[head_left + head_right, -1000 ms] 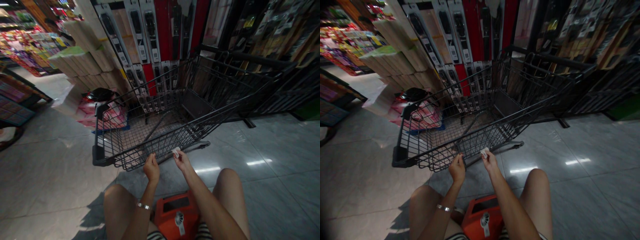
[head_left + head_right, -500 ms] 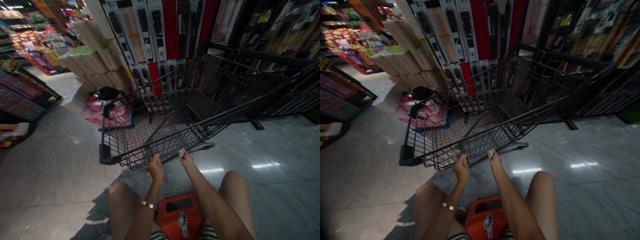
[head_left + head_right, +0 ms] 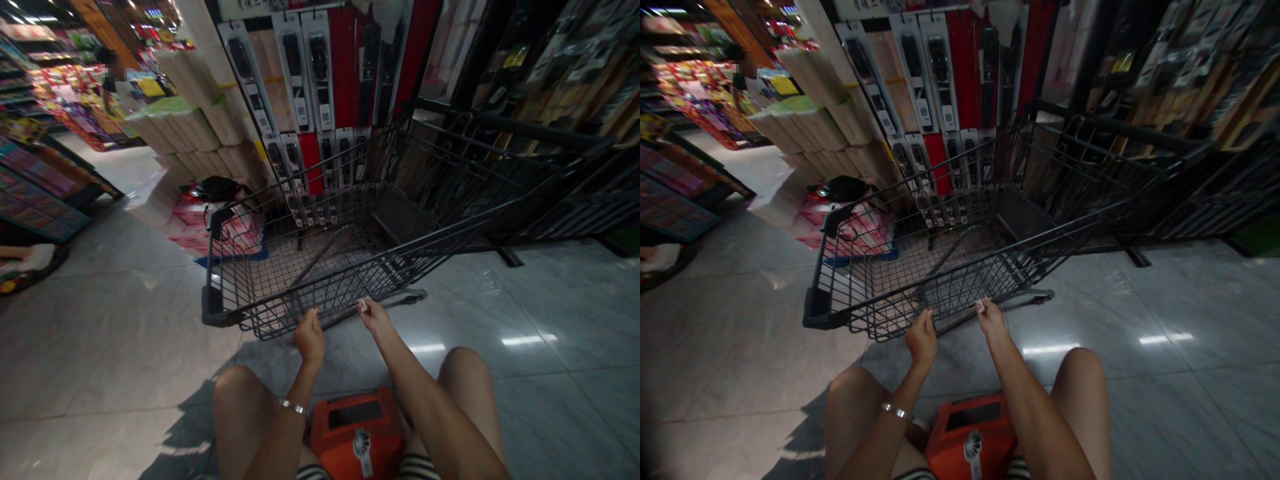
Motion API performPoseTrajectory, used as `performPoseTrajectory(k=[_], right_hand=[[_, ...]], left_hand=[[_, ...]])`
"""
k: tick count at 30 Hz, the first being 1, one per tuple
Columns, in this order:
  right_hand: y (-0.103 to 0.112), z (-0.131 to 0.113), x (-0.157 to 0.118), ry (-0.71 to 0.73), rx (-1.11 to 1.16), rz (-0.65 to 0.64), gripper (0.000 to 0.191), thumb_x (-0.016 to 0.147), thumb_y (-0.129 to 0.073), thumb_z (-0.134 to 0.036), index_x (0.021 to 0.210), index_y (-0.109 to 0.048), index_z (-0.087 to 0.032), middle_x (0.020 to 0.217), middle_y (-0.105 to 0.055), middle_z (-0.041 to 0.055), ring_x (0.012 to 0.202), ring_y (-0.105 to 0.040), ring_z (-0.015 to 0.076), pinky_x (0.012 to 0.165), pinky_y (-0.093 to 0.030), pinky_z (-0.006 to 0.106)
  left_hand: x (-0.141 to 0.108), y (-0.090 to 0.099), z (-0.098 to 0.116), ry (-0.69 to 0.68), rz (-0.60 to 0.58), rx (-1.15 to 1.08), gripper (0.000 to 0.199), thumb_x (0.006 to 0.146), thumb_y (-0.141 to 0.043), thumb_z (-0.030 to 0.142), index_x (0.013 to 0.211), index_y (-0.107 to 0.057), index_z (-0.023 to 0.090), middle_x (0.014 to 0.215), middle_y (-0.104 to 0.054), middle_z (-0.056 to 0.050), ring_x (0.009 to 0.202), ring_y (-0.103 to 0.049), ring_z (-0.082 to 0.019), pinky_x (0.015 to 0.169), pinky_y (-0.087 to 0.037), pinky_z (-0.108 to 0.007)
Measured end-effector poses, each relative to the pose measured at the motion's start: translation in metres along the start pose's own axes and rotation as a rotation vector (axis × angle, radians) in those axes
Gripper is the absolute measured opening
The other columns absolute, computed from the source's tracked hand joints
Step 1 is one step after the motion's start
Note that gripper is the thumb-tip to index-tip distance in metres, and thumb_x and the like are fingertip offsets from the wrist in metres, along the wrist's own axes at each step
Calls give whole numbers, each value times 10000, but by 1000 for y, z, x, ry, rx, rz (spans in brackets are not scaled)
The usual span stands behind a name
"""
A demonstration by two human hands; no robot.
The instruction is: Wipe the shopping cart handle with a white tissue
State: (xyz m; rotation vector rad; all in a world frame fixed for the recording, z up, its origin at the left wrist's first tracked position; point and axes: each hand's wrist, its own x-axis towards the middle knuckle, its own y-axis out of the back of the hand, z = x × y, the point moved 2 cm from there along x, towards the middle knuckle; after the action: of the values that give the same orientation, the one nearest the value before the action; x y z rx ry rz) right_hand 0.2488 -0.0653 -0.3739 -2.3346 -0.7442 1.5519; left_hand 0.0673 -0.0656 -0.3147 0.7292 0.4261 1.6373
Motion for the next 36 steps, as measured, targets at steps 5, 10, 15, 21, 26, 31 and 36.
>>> performPoseTrajectory(k=[5,10,15,21,26,31,36], right_hand=[[-4,-7,-17,15,13,-64,272,887,-562,-315,1106,-559,-153,1056,-605,53,860,-617,154,724,-540,333],[-15,-24,-39,54,35,-126,84,777,-646,-112,793,-588,-170,679,-592,-32,555,-583,84,483,-508,170],[-29,-44,-70,90,38,-131,179,759,-575,-6,671,-559,-162,618,-592,-25,536,-580,73,494,-520,148],[-36,-32,-122,220,-31,-234,98,677,-679,-60,709,-638,-143,712,-666,11,638,-623,103,556,-516,181],[-49,-8,-150,610,-391,-377,195,602,-772,-302,702,-684,-159,673,-654,7,636,-585,121,604,-475,234],[-59,6,-143,878,-616,-293,258,642,-704,-410,710,-672,-163,697,-640,26,659,-572,153,626,-454,273],[-58,7,-126,926,-702,-198,315,679,-656,-449,761,-650,-145,679,-622,29,621,-556,156,599,-442,273]], left_hand=[[-2,-5,-4,10,11,-25,279,865,-407,300,951,-657,210,936,-712,-50,880,-654,-171,812,-493,-307],[-10,-11,-8,2,33,-60,341,843,-377,205,1075,-622,154,1018,-692,-91,972,-635,-181,878,-499,-335],[-21,-11,-3,-33,67,-96,411,800,-380,125,1158,-580,140,1149,-642,-107,1090,-586,-180,940,-483,-335],[-24,27,0,-100,148,-92,337,789,-375,121,989,-634,200,1029,-652,-58,1009,-592,-157,915,-485,-330],[-9,74,-14,-55,374,-6,302,789,-442,172,1069,-554,167,1032,-532,-92,1067,-482,-212,980,-404,-439],[3,93,-30,-80,412,164,371,802,-499,237,1155,-555,138,1109,-428,-133,1108,-420,-257,956,-405,-483],[11,98,-43,-160,331,224,287,848,-466,313,1039,-633,179,1112,-486,-127,1083,-473,-263,914,-443,-469]])
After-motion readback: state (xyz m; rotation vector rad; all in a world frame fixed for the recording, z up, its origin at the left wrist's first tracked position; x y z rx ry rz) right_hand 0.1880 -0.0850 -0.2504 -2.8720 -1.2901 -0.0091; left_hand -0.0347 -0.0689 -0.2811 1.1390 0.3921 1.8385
